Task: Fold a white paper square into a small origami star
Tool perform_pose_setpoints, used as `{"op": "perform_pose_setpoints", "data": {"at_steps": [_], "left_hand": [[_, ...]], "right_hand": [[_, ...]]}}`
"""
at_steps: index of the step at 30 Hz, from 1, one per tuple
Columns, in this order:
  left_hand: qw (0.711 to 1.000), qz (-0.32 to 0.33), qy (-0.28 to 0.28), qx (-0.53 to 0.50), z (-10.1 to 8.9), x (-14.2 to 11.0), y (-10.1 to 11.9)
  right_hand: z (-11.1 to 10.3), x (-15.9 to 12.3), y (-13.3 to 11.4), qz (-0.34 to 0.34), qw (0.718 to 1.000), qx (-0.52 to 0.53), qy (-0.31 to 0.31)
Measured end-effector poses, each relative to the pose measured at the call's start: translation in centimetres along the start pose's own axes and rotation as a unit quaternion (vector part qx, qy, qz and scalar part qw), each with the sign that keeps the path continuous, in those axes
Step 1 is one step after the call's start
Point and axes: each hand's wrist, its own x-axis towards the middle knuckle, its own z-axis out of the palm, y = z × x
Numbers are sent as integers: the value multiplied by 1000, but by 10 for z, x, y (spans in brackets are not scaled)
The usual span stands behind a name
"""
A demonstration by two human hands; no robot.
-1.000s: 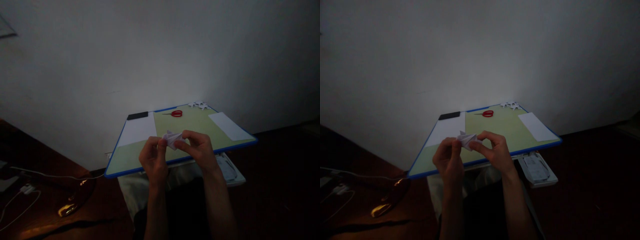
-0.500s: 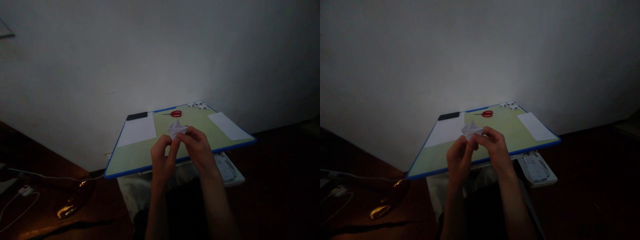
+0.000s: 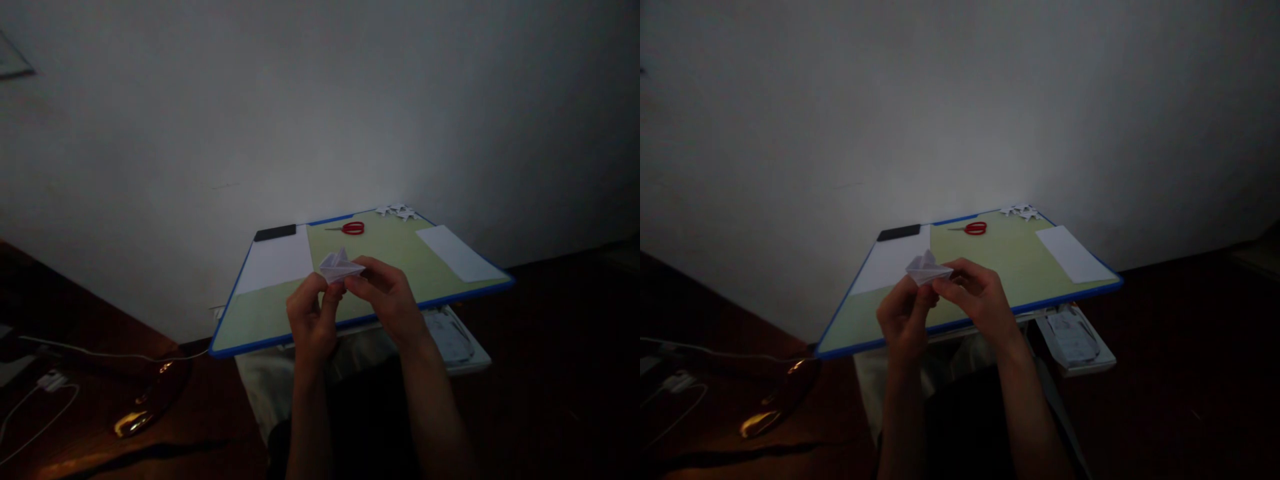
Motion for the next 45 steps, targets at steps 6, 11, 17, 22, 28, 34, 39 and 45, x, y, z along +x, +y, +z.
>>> {"op": "perform_pose_setpoints", "data": {"at_steps": [6, 11, 17, 22, 28, 34, 39, 45], "left_hand": [[1000, -2, -25, -13, 2, 0, -3], [996, -23, -68, -60, 5, 0, -4], [999, -16, -28, -10, 1, 2, -12], [999, -32, -6, -14, -16, 9, -15], [975, -126, -62, 172, -66, 9, -36], [958, -52, -178, 221, -67, 0, -51], [916, 21, -311, 254, -57, 4, -59], [893, 85, -355, 263, -65, 8, -65]], "right_hand": [[2, 1, -9, -44, 999, -26, 0], [-3, 0, -6, -111, 989, -95, 31], [-6, 2, -8, -233, 940, -236, 77], [-11, 7, -1, -284, 881, -374, 52], [-46, 14, 28, -311, 699, -628, -141], [-56, 14, 37, -245, 645, -679, -251], [-54, 11, 33, -194, 705, -617, -289], [-64, 13, 24, -110, 777, -535, -314]]}}
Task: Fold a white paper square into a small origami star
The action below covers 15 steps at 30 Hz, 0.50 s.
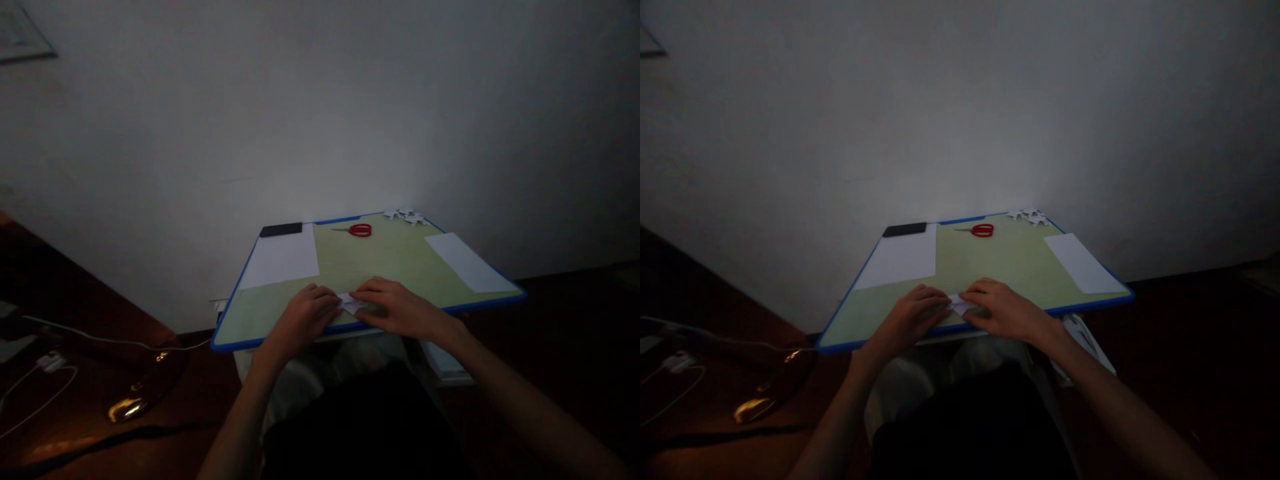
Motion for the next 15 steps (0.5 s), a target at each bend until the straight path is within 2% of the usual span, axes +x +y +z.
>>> {"op": "perform_pose_setpoints", "data": {"at_steps": [8, 12, 15], "left_hand": [[998, 21, -55, 23, -8, 10, 0], [997, 22, -59, 47, -6, 7, 0], [998, 17, -40, 46, -1, 4, 0]], "right_hand": [[0, 2, 18, -8, 999, 40, -1], [1, 3, 17, -12, 999, 36, -1], [0, 4, 15, -12, 1000, 26, 1]]}}
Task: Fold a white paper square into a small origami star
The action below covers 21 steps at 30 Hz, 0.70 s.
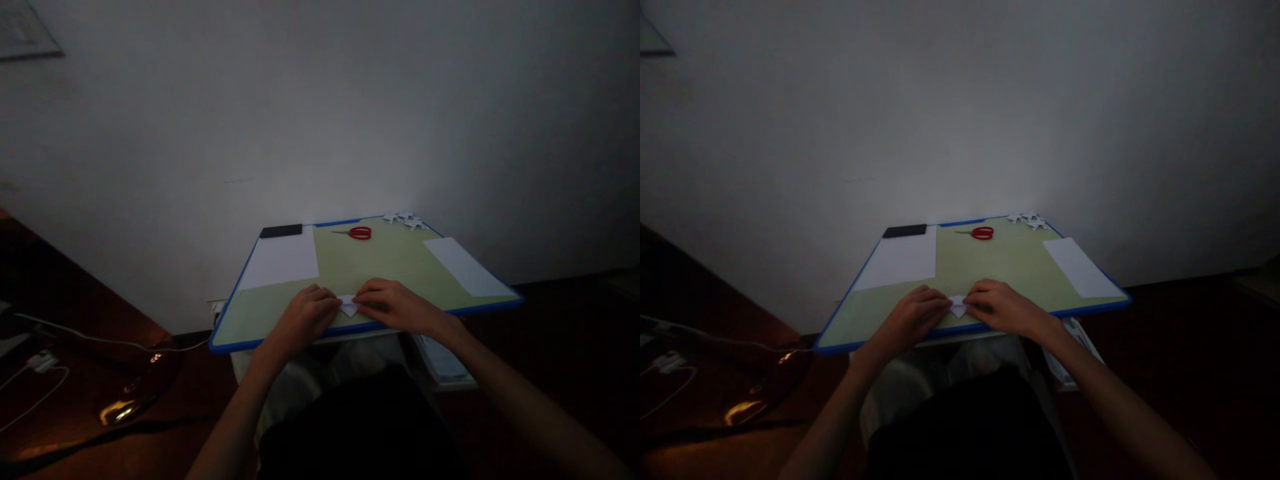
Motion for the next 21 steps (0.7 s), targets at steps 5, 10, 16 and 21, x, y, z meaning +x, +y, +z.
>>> {"op": "perform_pose_setpoints", "data": {"at_steps": [5, 10, 16, 21], "left_hand": [[1000, -12, 11, -18, -1, 0, -1], [1000, -13, -26, -9, -8, 6, 0], [998, -12, -53, -7, -13, 13, 2], [998, -9, -57, -33, -17, 17, -1]], "right_hand": [[-2, 3, -1, 11, 1000, 3, -18], [-5, 7, -4, 5, 999, -1, -37], [-13, 14, -8, -15, 997, -24, -70], [-15, 18, -12, -28, 992, -81, -97]]}}
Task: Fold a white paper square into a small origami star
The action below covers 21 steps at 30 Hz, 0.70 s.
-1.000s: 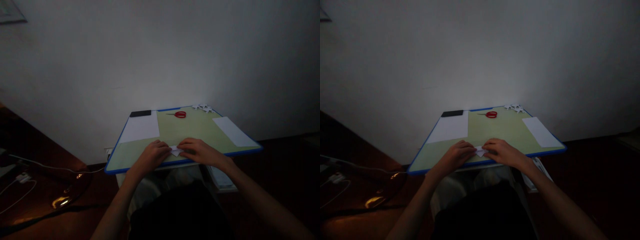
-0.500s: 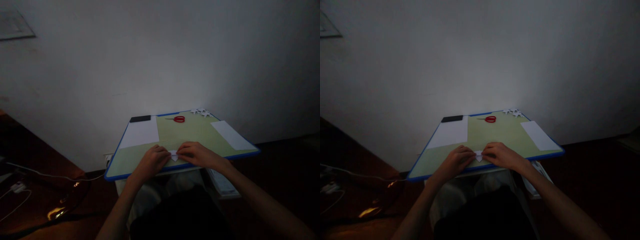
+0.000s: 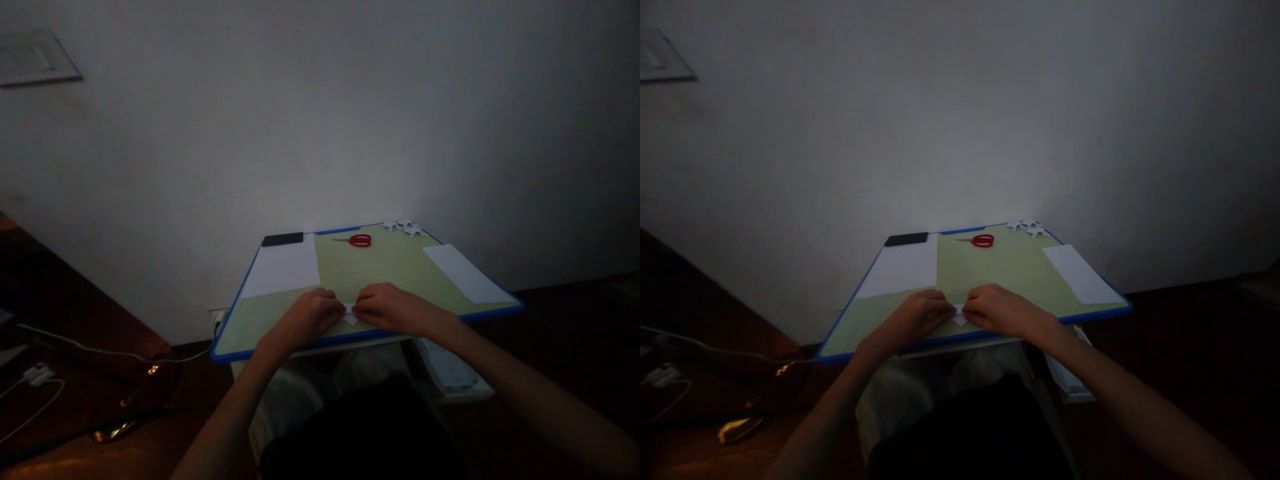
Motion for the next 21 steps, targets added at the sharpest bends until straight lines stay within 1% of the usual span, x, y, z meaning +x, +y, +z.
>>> {"op": "perform_pose_setpoints", "data": {"at_steps": [3, 8, 12, 17, 21], "left_hand": [[1000, -4, 7, -4, -1, 1, -1], [999, 1, 32, -20, 4, -2, -2], [998, 3, 38, -47, 8, -6, -2], [995, 4, 68, -79, 10, -9, -3], [993, 0, 77, -87, 11, -10, -5]], "right_hand": [[2, 1, -2, -10, 999, -39, 2], [4, 2, -3, -16, 998, -57, 1], [4, 2, -3, -12, 996, -83, 1], [-2, 1, -1, -12, 999, -43, -2], [-5, 1, 0, -15, 1000, -24, 3]]}}
